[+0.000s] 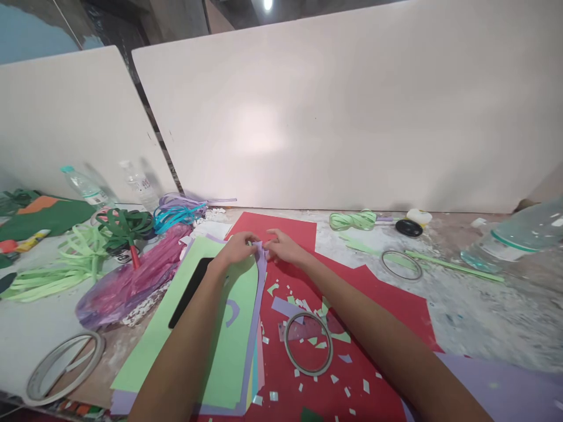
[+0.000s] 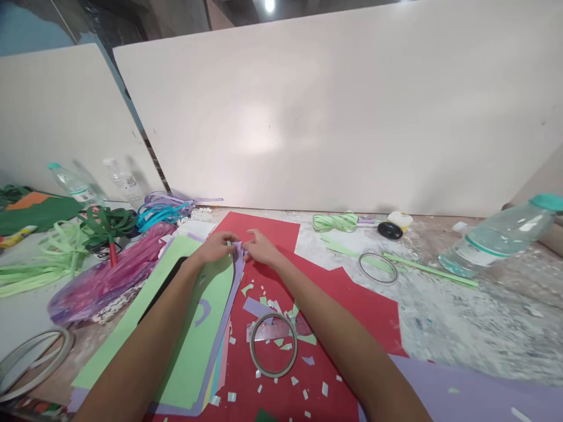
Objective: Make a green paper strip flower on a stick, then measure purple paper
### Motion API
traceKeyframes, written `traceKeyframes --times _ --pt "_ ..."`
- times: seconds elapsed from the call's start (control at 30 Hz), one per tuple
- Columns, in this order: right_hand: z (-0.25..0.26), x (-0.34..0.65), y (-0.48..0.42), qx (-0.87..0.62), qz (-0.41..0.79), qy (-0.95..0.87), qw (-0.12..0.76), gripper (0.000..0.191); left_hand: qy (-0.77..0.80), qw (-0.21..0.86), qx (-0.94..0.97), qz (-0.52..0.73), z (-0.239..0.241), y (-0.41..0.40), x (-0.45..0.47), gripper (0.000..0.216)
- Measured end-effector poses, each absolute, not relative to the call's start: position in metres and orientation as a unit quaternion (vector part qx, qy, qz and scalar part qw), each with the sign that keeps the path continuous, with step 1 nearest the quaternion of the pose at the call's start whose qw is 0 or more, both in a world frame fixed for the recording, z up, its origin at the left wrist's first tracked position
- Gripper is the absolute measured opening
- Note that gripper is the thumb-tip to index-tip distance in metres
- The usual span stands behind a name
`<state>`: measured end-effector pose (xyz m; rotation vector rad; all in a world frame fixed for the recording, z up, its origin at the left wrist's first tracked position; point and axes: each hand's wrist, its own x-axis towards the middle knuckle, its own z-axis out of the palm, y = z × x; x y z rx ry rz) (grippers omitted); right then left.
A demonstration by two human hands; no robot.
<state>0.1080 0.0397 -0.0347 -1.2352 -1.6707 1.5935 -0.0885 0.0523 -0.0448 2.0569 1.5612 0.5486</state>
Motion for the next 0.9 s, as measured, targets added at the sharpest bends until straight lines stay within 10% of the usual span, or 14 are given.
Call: traceKeyframes --times 0.43,0.9 --pt "-0.04 0.102 0.038 -0.463 0.38 -0.783 0.17 0.029 0.542 0.27 0.761 0.231 -0.034 0.048 -0.093 0.02" --pt "-0.026 0.08 0.023 -0.531 0.3 -0.792 0.029 0.03 0.607 0.197 0.708 0.302 -0.054 0.011 -0.063 0.085"
